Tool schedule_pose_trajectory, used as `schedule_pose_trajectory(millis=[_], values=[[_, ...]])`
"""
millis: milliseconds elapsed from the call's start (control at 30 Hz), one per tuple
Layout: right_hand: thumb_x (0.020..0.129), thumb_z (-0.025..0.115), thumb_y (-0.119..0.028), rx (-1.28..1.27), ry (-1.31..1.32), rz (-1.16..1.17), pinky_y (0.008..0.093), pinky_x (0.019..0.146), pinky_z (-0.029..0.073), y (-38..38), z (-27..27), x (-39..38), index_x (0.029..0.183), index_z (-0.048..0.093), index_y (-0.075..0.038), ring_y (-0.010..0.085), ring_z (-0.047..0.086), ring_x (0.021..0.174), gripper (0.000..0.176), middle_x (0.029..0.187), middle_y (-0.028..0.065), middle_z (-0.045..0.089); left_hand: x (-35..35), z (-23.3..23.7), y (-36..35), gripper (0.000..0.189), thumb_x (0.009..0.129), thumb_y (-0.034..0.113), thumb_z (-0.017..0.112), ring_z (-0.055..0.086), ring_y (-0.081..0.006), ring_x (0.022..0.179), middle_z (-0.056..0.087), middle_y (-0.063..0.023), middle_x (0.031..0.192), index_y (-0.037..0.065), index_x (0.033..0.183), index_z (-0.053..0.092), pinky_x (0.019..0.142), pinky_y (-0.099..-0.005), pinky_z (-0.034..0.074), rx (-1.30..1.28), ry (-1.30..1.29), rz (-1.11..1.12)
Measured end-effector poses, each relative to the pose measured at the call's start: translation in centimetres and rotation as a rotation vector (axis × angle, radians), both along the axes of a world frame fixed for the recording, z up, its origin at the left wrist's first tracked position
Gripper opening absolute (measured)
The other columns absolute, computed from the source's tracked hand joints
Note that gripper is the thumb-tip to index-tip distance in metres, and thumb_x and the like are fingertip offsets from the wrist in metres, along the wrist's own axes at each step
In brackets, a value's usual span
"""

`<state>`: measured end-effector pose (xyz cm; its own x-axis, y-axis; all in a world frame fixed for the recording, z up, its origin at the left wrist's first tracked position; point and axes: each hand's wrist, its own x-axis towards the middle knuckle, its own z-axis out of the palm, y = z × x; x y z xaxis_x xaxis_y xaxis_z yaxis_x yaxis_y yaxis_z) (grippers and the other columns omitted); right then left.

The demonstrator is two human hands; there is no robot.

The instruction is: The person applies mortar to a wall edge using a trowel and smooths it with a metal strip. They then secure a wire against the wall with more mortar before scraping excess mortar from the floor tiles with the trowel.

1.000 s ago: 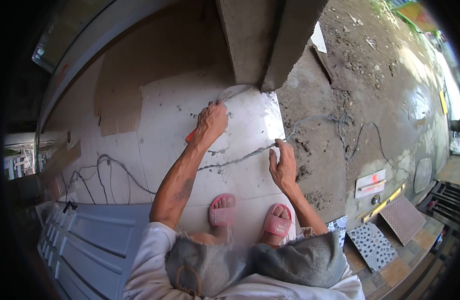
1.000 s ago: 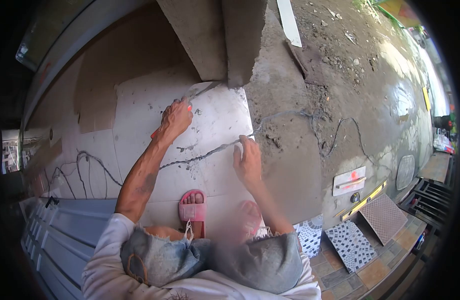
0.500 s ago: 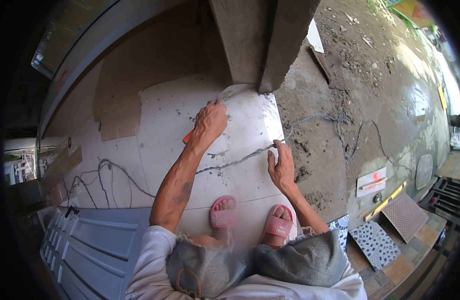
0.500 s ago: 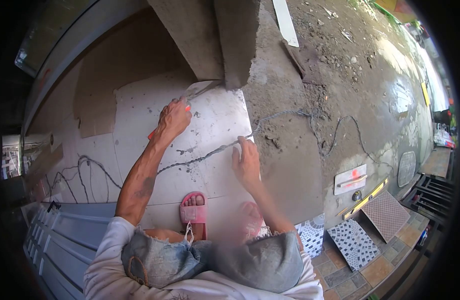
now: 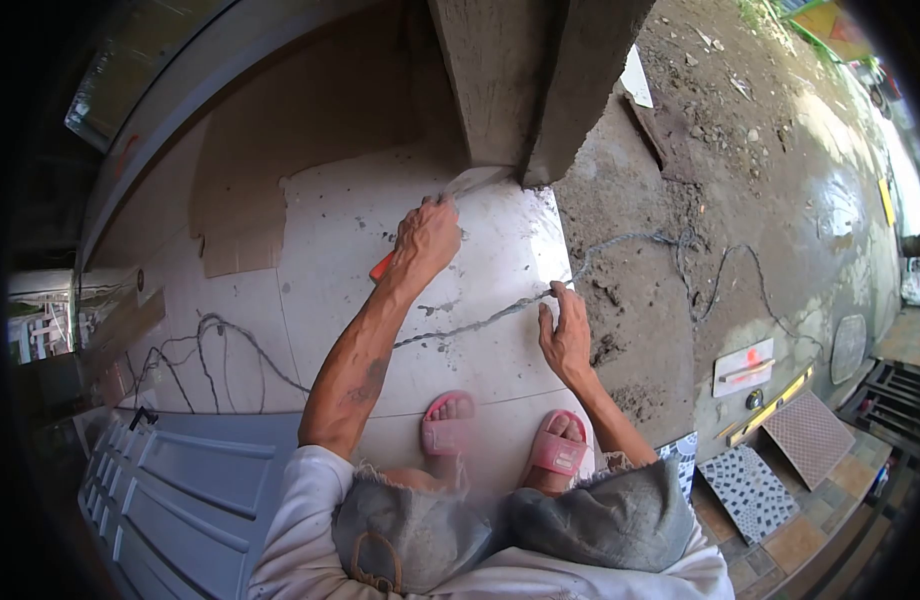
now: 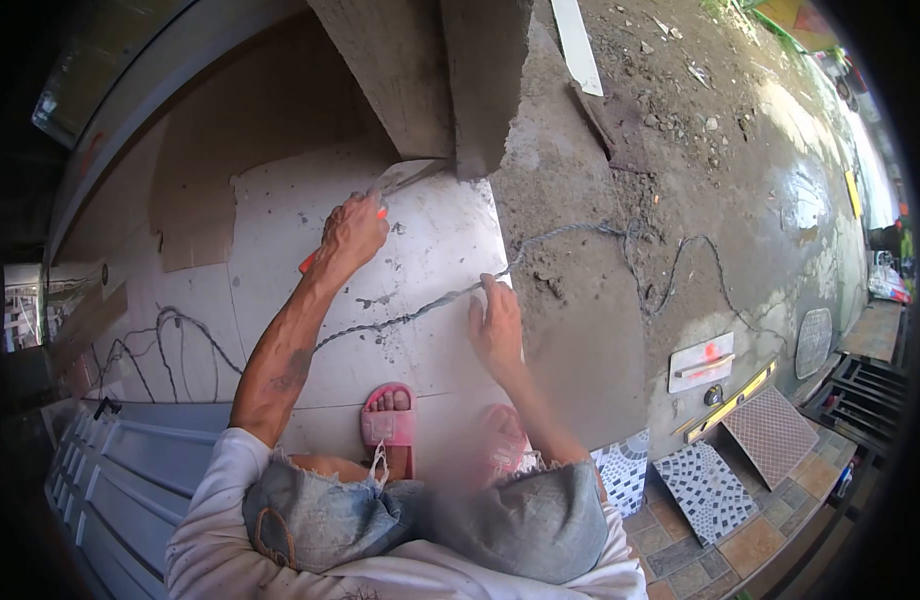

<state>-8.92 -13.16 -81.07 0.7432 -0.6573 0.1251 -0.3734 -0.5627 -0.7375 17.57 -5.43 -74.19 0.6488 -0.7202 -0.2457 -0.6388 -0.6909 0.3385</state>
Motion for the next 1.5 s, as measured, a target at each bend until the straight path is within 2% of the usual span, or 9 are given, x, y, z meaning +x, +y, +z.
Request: schedule_pose_trajectory(millis=[233, 333, 433, 533, 633, 733, 833, 933, 1500], values=[[0.092, 0.061, -0.007, 0.002, 0.0, -0.003, 0.0443, 0.092, 0.046, 0.0, 0.1, -0.1, 0.127, 0.052, 0.0, 0.038, 0.057, 0.107, 0.037, 0.112, 0.0203, 0.062, -0.3, 1.2, 0.4, 0.035, 0.084, 0.013, 0.057, 0.063, -0.0482, 0.094, 0.062, -0.0314, 0.104, -0.004, 0.115, 0.055, 0.084, -0.0526, 0.051, -0.019, -0.018, 0.017], [0.092, 0.06, -0.007, 0.023, 0.017, 0.002, 0.0443, 0.092, 0.046, -0.1, 0.1, -0.2, 0.127, 0.052, 0.0, 0.0381, 0.057, 0.107, 0.037, 0.111, 0.0202, 0.062, -1.1, 2.1, 1.5, 0.036, 0.084, 0.015, 0.059, 0.063, -0.047, 0.093, 0.062, -0.0301, 0.101, -0.004, 0.114, 0.056, 0.084, -0.0517, 0.051, -0.137, -0.03, 0.039], [0.091, 0.061, -0.006, 0.042, 0.05, 0.016, 0.0444, 0.093, 0.045, -0.2, -0.1, -0.2, 0.128, 0.051, 0.0, 0.0384, 0.056, 0.108, 0.039, 0.113, 0.0201, 0.062, -1.9, 1.1, 3.0, 0.034, 0.085, 0.017, 0.061, 0.062, -0.0469, 0.093, 0.063, -0.0304, 0.096, -0.005, 0.111, 0.057, 0.086, -0.05, 0.05, -0.115, 0.021, 0.051], [0.091, 0.062, -0.007, 0.066, 0.077, 0.041, 0.0446, 0.095, 0.045, -0.4, -1.4, -0.5, 0.131, 0.049, 0.001, 0.0387, 0.056, 0.11, 0.043, 0.115, 0.0208, 0.061, -1.6, 0.5, 3.4, 0.032, 0.09, 0.023, 0.059, 0.066, -0.037, 0.08, 0.064, -0.0241, 0.087, -0.006, 0.105, 0.06, 0.075, -0.0454, 0.054, 0.005, 0.22, 0.1], [0.09, 0.063, -0.008, 0.091, 0.097, 0.075, 0.0448, 0.096, 0.044, -0.3, -2.1, -0.6, 0.134, 0.047, 0.002, 0.0389, 0.055, 0.112, 0.047, 0.117, 0.0221, 0.06, -1.0, -0.4, 3.0, 0.036, 0.094, 0.031, 0.056, 0.062, -0.0221, 0.065, 0.062, -0.0139, 0.079, -0.004, 0.099, 0.061, 0.06, -0.0373, 0.053, 0.036, 0.824, 0.346], [0.09, 0.064, -0.008, 0.127, 0.12, 0.091, 0.0448, 0.098, 0.044, -0.2, -2.1, -0.5, 0.135, 0.046, 0.003, 0.0392, 0.055, 0.113, 0.049, 0.119, 0.023, 0.06, -1.5, 0.6, 2.3, 0.037, 0.096, 0.033, 0.05, 0.055, -0.013, 0.057, 0.057, -0.0063, 0.076, -0.002, 0.098, 0.062, 0.051, -0.0303, 0.049, -0.037, 1.089, 0.423], [0.09, 0.064, -0.008, 0.106, 0.074, 0.103, 0.0448, 0.098, 0.044, -0.3, -2.4, -0.7, 0.135, 0.046, 0.003, 0.0394, 0.055, 0.115, 0.05, 0.121, 0.0231, 0.059, -1.5, -0.2, 2.3, 0.039, 0.093, 0.035, 0.047, 0.054, -0.0186, 0.052, 0.058, -0.0095, 0.069, -0.001, 0.089, 0.061, 0.05, -0.0344, 0.048, -0.195, 1.193, 0.517], [0.09, 0.064, -0.008, 0.101, 0.09, 0.102, 0.045, 0.098, 0.044, -0.3, -2.5, -0.7, 0.135, 0.045, 0.003, 0.0393, 0.055, 0.115, 0.051, 0.121, 0.0232, 0.059, -0.9, -0.6, 2.1, 0.04, 0.097, 0.033, 0.046, 0.052, -0.0138, 0.057, 0.055, -0.0057, 0.073, -0.003, 0.098, 0.062, 0.051, -0.0291, 0.044, -0.165, 1.26, 0.543], [0.089, 0.063, -0.006, 0.093, 0.078, 0.117, 0.0457, 0.097, 0.044, -0.2, -2.8, -0.7, 0.137, 0.044, 0.002, 0.0406, 0.054, 0.112, 0.052, 0.119, 0.0242, 0.058, 0.8, -1.5, 0.9, 0.044, 0.098, 0.034, 0.045, 0.051, -0.0142, 0.056, 0.056, -0.0067, 0.076, -0.006, 0.1, 0.063, 0.051, -0.03, 0.043, -0.181, 1.287, 0.479]])
